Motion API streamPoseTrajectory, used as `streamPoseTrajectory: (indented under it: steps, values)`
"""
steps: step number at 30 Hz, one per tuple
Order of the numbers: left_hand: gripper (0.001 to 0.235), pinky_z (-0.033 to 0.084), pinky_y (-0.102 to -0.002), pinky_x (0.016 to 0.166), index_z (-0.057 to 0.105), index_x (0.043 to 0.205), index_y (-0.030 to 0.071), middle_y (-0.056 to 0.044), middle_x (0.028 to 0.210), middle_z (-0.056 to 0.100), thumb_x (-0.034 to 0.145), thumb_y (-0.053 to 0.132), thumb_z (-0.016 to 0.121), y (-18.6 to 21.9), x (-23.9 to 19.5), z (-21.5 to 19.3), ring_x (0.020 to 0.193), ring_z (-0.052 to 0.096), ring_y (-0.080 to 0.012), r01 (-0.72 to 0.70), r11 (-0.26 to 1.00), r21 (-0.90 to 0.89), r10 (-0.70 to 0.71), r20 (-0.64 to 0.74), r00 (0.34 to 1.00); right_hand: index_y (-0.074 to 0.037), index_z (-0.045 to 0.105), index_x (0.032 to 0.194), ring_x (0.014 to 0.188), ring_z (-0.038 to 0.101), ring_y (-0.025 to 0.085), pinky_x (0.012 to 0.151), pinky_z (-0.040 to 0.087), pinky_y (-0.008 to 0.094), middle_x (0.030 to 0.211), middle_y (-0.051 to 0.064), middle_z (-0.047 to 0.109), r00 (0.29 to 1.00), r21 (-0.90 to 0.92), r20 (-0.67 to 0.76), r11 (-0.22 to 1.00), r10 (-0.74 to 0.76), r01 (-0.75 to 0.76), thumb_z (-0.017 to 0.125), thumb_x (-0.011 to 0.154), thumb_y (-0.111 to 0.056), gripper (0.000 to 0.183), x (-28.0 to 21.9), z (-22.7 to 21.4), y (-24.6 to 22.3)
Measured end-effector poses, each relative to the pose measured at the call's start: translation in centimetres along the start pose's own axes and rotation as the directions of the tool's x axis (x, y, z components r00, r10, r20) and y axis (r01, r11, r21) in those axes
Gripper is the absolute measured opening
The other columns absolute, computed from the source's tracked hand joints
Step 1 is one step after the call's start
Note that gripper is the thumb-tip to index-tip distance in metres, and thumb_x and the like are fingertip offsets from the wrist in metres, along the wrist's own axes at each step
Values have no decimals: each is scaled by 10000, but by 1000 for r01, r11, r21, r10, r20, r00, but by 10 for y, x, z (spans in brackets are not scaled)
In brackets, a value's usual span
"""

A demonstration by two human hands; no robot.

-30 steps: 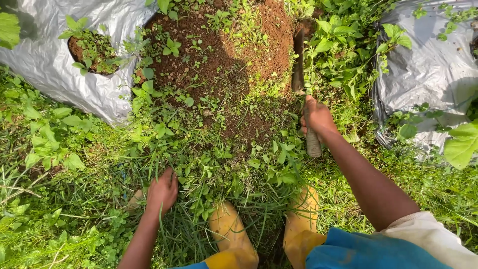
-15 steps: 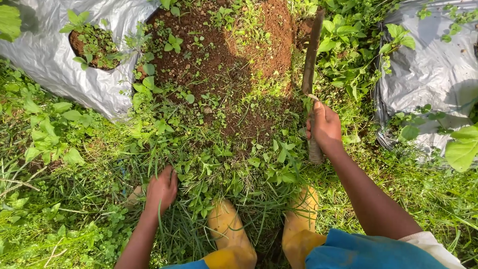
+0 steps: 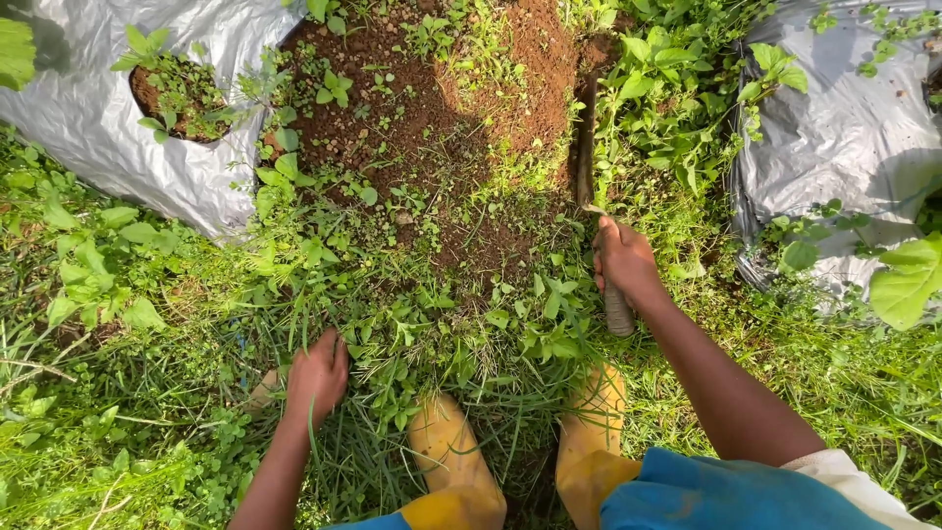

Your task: Using a hand trowel to remove weeds and grass from an agricultural field between rows of plastic mulch.

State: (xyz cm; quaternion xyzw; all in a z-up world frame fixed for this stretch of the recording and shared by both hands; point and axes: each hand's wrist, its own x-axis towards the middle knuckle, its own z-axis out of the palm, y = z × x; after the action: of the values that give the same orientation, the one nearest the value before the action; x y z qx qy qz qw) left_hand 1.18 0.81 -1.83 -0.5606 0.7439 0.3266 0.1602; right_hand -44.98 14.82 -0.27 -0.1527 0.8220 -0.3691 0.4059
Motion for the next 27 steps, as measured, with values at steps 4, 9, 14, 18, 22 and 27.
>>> streamPoseTrajectory:
  steps: [4,9,14,18,22,27]
  values:
    - [314,544,-649,836,655,1153,69,-294,920,728,1053,266,430,6,-2,-9,953,695,-529,18,1000,-25,-18,-6,1000,0,624,894,337,544,199,355,479,350,532,122,551,999,52,22,998,26,-27,395,1124,-357,483,-7,-7,-3]
    - [338,544,-632,883,642,1249,78,-281,999,744,1033,253,449,20,-6,-16,1003,703,-507,50,999,-3,-50,25,998,-3,584,960,406,550,196,441,500,353,595,112,530,992,235,70,965,102,-115,378,1125,-362,446,-10,-17,8]
    - [351,538,-631,890,643,1264,59,-285,1009,739,1031,248,461,19,-9,-16,1007,700,-507,56,998,-11,-56,28,998,29,576,1015,428,533,206,455,491,372,615,120,505,986,325,117,934,116,-148,370,1110,-326,422,-19,-34,7]
    - [327,549,-629,840,645,1223,59,-270,946,735,1043,255,456,14,-6,-12,951,705,-507,39,999,-30,-39,9,999,57,639,1041,552,627,277,544,538,392,679,206,584,962,162,-112,950,-251,267,550,1058,-126,204,-28,-59,-2]
    - [313,565,-594,812,654,1226,47,-262,891,744,1037,214,470,19,-5,-15,878,733,-471,68,997,-35,-67,43,997,44,634,1160,669,596,291,611,480,390,801,235,601,774,-87,-282,819,-566,567,690,1028,-5,152,-25,-85,16]
    - [318,591,-510,771,671,1245,42,-172,711,697,1059,181,453,25,-10,-21,593,691,-285,105,994,-29,-103,43,994,-16,601,980,432,634,276,581,516,444,522,95,627,988,-287,-90,953,-127,97,697,992,-294,295,-39,-77,25]
